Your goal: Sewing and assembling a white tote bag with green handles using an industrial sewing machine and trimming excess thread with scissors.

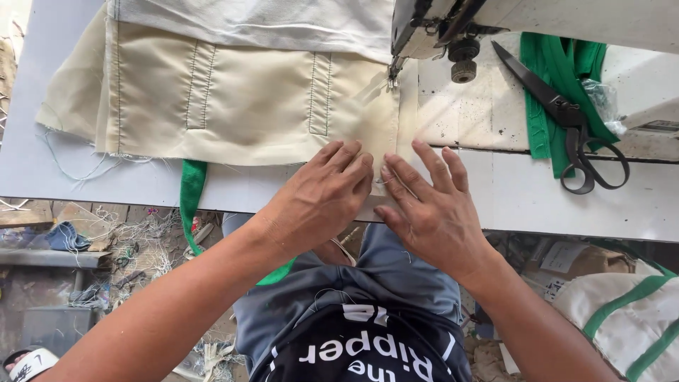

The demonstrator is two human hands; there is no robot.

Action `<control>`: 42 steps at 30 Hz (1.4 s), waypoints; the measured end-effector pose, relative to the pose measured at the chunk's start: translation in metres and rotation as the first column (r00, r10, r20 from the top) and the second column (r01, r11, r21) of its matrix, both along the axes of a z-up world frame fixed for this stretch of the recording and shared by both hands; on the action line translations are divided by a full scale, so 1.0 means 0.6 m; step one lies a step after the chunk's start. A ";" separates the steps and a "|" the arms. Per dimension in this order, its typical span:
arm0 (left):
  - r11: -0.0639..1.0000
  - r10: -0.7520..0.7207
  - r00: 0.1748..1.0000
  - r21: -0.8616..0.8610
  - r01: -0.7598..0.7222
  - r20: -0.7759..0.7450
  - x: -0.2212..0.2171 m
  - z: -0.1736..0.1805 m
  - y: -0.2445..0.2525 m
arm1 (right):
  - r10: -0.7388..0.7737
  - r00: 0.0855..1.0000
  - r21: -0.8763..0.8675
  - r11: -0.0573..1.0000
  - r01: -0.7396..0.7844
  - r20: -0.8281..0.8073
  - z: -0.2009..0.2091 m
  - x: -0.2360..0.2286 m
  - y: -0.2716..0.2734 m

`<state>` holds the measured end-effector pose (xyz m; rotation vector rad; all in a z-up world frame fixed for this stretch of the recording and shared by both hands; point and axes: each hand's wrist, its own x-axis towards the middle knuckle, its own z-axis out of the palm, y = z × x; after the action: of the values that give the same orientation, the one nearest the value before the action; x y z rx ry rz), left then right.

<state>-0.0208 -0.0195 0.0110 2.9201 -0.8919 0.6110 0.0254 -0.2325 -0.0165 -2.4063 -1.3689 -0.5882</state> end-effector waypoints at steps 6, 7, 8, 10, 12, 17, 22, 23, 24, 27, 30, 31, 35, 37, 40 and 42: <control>0.944 0.051 0.985 -0.313 -0.101 -0.164 -0.071 0.022 0.057 | 0.073 0.997 -0.047 0.996 -0.073 0.002 0.013 0.012 -0.009; 0.944 0.064 0.984 -0.310 -0.114 -0.167 -0.076 0.011 0.078 | 0.086 0.996 -0.044 0.995 -0.086 -0.001 0.012 0.013 -0.010; 0.954 0.022 0.982 -0.290 -0.076 -0.185 -0.081 -0.001 0.099 | 0.079 0.997 -0.051 0.996 -0.079 0.004 0.010 0.013 -0.010; 0.961 0.002 0.979 -0.269 -0.058 -0.203 -0.088 -0.008 0.129 | 0.093 0.996 -0.057 0.994 -0.092 0.009 0.006 0.014 -0.009; 0.991 -0.015 0.977 -0.137 -0.014 -0.212 -0.083 0.002 0.143 | 0.096 0.995 -0.054 0.994 -0.094 0.033 0.005 0.015 -0.011; 0.991 0.080 0.997 -0.106 -0.079 0.010 -0.069 0.017 0.157 | 0.085 0.996 -0.054 0.995 -0.082 0.042 0.003 0.012 -0.009; 0.964 0.061 0.968 -0.267 0.006 0.242 -0.027 0.034 0.074 | 0.072 0.996 -0.064 0.996 -0.069 0.049 0.005 0.010 -0.006; 0.953 -0.005 0.986 -0.298 0.054 0.164 -0.013 0.023 0.047 | 0.066 0.998 -0.068 0.996 -0.064 0.022 0.008 0.008 -0.007; 0.938 -0.075 0.993 -0.331 0.101 0.088 0.002 0.013 0.020 | 0.058 0.998 -0.071 0.996 -0.059 -0.004 0.011 0.007 -0.008; 0.896 -0.203 0.979 -0.408 0.177 -0.022 0.037 -0.035 0.001 | 0.039 0.998 -0.065 0.997 -0.043 -0.055 0.012 0.005 -0.008; 0.908 -0.235 0.962 -0.386 0.166 -0.140 0.030 -0.051 0.015 | 0.066 0.997 -0.053 0.996 -0.067 -0.028 0.005 0.006 -0.010; 0.905 -0.252 0.956 -0.386 0.178 -0.150 0.030 -0.056 0.016 | 0.048 0.998 -0.052 0.997 -0.050 -0.038 0.005 0.006 -0.014; 0.942 -0.222 0.966 -0.283 0.178 -0.131 0.030 -0.061 0.022 | 0.041 0.997 -0.014 0.999 -0.042 -0.072 0.005 0.004 -0.025; 0.947 -0.202 0.971 -0.277 0.160 -0.129 0.028 -0.058 0.026 | 0.034 0.994 0.032 0.999 -0.031 -0.108 0.003 -0.001 -0.029; 0.968 -0.198 0.962 -0.190 0.162 -0.188 0.026 -0.053 0.030 | 0.004 0.995 -0.011 1.000 -0.005 -0.099 0.001 -0.013 -0.033; 0.972 -0.221 0.941 -0.135 0.191 -0.255 0.030 -0.043 0.033 | 0.003 0.996 -0.037 0.999 -0.006 -0.086 0.001 -0.012 -0.033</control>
<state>-0.0025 0.0001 -0.0147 2.6778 -1.0715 0.2337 0.0180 -0.2525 -0.0158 -2.4269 -1.3601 -0.4564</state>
